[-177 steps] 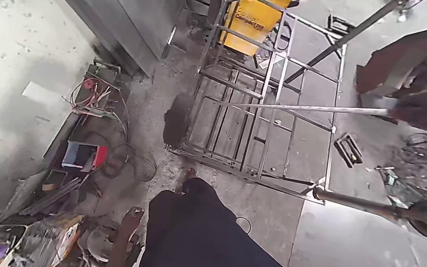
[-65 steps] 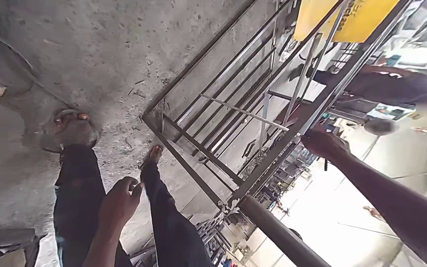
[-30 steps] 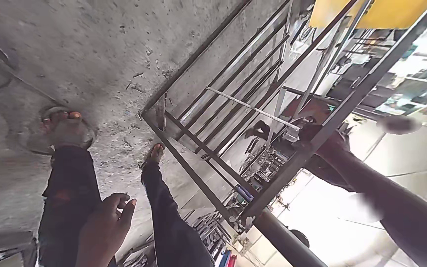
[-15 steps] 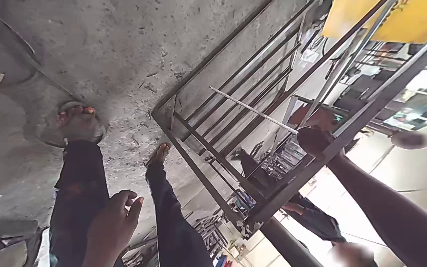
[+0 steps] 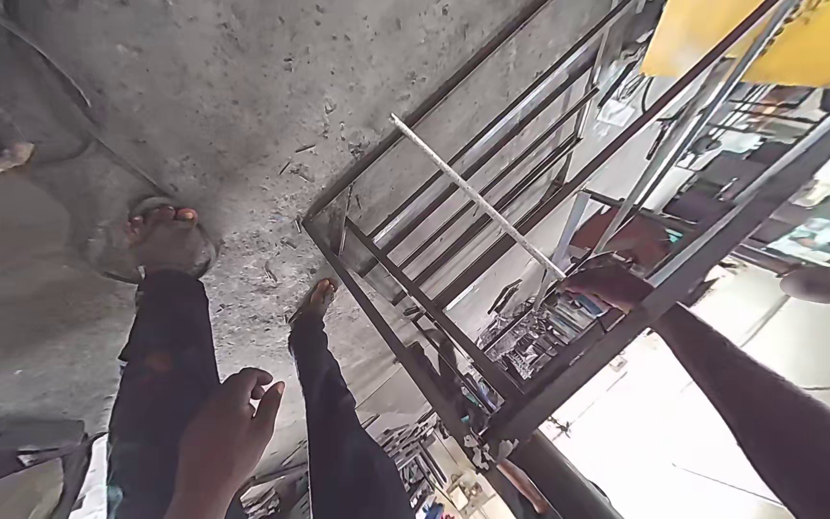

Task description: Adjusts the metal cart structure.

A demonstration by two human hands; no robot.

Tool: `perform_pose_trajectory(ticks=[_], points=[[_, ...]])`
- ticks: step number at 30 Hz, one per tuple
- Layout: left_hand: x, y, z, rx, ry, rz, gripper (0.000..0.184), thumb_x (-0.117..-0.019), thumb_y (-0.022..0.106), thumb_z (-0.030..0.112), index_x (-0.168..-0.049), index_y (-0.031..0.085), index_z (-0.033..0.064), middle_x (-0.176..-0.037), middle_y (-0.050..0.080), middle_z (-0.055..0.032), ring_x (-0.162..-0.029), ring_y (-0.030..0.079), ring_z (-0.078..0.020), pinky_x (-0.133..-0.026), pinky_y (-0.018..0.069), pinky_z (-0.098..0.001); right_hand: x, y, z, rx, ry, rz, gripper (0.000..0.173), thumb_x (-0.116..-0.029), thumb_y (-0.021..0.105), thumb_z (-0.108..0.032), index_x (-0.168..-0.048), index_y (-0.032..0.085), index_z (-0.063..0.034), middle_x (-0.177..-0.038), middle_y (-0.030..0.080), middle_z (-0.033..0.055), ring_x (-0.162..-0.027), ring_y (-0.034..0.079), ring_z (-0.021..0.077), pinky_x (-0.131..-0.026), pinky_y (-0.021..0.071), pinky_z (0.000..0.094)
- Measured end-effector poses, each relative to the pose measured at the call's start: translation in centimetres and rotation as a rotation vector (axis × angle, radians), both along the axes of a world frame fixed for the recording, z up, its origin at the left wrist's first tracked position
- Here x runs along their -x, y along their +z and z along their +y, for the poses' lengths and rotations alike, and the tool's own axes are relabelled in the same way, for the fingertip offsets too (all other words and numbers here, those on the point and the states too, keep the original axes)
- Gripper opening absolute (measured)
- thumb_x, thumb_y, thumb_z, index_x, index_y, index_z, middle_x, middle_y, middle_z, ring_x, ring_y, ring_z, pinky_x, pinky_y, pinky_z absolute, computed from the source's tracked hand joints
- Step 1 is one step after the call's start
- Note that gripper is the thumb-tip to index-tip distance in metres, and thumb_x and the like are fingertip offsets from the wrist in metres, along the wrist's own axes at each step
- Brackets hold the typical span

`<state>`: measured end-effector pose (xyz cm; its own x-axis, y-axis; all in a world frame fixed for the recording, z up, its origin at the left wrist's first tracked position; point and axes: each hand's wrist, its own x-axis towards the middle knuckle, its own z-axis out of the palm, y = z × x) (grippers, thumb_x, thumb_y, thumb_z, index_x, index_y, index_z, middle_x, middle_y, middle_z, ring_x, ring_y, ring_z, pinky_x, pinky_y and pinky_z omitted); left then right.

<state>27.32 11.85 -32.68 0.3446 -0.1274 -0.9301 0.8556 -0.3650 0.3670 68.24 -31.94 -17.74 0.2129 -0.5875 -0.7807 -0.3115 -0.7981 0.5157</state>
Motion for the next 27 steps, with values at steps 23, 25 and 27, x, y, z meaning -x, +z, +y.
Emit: perform_pose_trajectory(ticks=[23, 25, 27], points=[[1.0, -0.1, -1.7, -0.014, -0.056, 0.015, 0.035, -0.1012, 0.057, 0.041, -0.117, 0.068, 0.0118, -0.098, 0.07, -0.008, -0.082, 0.069, -0.0265, -0.071, 0.0566, -0.0554, -2.0, -0.8, -0.1, 0.064, -0.085, 0.021, 0.028, -0.1063, 0.054, -0.02, -0.089, 0.067, -0.0015, -0.067, 0.063, 0.0062, -0.05, 0.058, 0.0121, -0.044, 0.0472, 0.0254], [1.0, -0.1, -1.8, -0.005, -0.059, 0.018, 0.035, -0.1013, 0.057, 0.041, -0.117, 0.068, 0.012, -0.099, 0.07, -0.008, -0.082, 0.07, -0.0269, -0.072, 0.0565, -0.0561, -2.0, -0.3, 1.4, 0.094, -0.014, 0.058, 0.031, -0.107, 0.054, -0.021, -0.086, 0.067, -0.0018, -0.067, 0.063, 0.005, -0.05, 0.056, 0.0111, -0.045, 0.0458, 0.0249], [0.9, 0.0, -1.7, -0.007, -0.073, 0.026, 0.034, -0.1015, 0.057, 0.041, -0.117, 0.068, 0.0131, -0.098, 0.07, -0.0075, -0.082, 0.07, -0.0266, -0.072, 0.0562, -0.0563, -2.0, 0.0, 2.2, 0.098, 0.008, 0.053, 0.032, -0.1068, 0.054, -0.019, -0.084, 0.068, -0.0024, -0.065, 0.063, 0.004, -0.049, 0.055, 0.0098, -0.044, 0.0443, 0.0241]])
